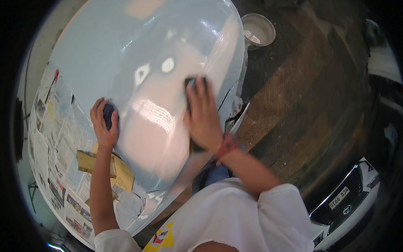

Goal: The person sands a white car hood with a sanding block, repeatedly dipping it into a bucket of water. The hood is partially covered with newspaper and masking tape. The person works across the surface, occasionally pausing to wipe or reposition.

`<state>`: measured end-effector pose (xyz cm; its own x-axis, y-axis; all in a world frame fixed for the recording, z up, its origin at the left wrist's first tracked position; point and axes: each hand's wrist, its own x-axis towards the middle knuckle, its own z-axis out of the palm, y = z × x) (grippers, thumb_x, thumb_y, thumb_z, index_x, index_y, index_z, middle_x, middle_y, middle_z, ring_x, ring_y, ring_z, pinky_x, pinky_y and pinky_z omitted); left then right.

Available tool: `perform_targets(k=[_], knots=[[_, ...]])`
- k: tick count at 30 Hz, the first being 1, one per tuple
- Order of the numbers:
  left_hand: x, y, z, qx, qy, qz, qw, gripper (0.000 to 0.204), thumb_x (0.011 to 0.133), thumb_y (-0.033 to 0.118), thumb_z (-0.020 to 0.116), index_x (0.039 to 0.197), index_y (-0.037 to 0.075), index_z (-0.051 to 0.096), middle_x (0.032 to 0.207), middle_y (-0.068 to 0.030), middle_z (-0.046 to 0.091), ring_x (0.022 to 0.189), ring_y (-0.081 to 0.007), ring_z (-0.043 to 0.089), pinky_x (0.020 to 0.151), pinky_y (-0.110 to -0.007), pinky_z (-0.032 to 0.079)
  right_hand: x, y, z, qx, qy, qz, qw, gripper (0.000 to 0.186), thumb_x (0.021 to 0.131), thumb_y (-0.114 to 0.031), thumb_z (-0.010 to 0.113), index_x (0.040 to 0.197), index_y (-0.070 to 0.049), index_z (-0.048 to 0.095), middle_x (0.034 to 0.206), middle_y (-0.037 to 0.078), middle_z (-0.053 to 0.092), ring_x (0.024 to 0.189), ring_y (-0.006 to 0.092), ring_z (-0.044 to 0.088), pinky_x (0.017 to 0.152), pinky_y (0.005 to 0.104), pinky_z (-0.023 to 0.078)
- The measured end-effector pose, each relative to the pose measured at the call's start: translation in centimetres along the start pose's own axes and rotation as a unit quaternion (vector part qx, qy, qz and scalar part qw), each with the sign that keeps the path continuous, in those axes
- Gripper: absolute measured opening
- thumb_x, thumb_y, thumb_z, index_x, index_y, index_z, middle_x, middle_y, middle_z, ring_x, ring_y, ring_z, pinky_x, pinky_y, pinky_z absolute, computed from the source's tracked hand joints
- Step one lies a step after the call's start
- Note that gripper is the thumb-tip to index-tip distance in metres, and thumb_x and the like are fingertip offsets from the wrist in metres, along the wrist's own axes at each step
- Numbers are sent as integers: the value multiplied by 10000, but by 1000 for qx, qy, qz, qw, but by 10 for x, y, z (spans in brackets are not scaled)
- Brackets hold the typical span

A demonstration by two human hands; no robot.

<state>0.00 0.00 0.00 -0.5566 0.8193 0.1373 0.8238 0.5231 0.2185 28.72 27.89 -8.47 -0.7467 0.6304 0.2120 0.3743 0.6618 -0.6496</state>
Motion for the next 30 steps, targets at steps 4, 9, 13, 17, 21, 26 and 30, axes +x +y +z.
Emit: perform_targets(k=[4,9,13,17,21,26,30], knots=[[1,5,1,-18,21,14,1000,448,1024,265,726,1438,113,649,1521,-190,581,1388,-430,517,1216,-582,372,98,111,-2,84,105,142,981,967,959,-252,748,1674,143,229,1648,331,444,1534,539,408,1309,588,304],[1,3,-1,3,40,40,998,460,1046,266,719,1468,108,628,1525,-176,589,1399,-413,521,1201,-523,430,113,155,-7,39,67,171,982,1002,931,-458,804,1665,65,366,1735,286,397,1630,473,339,1347,485,287],[-3,0,0,2,63,46,997,447,1043,280,729,1447,108,645,1502,-165,606,1395,-403,531,1200,-516,425,109,137,1,152,126,197,960,957,919,-473,814,1657,13,444,1783,286,329,1659,454,304,1361,480,264],[-5,-3,2,-3,86,59,995,427,1035,305,738,1413,116,674,1458,-144,637,1380,-378,549,1202,-503,407,28,50,13,97,103,160,977,866,984,-399,749,1654,46,426,1789,305,287,1680,452,246,1378,504,220],[-5,-3,3,-7,106,64,992,418,1030,315,740,1396,120,684,1437,-136,653,1369,-367,563,1201,-498,398,-147,-126,44,40,30,33,998,850,989,-198,706,1707,12,301,1810,318,181,1674,560,141,1362,652,165],[-5,-14,14,0,127,84,988,427,1023,355,734,1394,149,690,1410,-121,670,1349,-364,587,1176,-511,405,-123,-105,33,71,52,61,994,825,991,-197,703,1691,34,332,1799,319,213,1682,507,187,1375,596,182],[-4,-23,21,11,132,77,988,459,1012,433,717,1414,213,690,1413,-101,669,1344,-359,599,1160,-545,402,-12,-6,7,95,132,184,970,809,973,-293,708,1646,46,415,1774,305,306,1655,433,309,1340,458,301]])
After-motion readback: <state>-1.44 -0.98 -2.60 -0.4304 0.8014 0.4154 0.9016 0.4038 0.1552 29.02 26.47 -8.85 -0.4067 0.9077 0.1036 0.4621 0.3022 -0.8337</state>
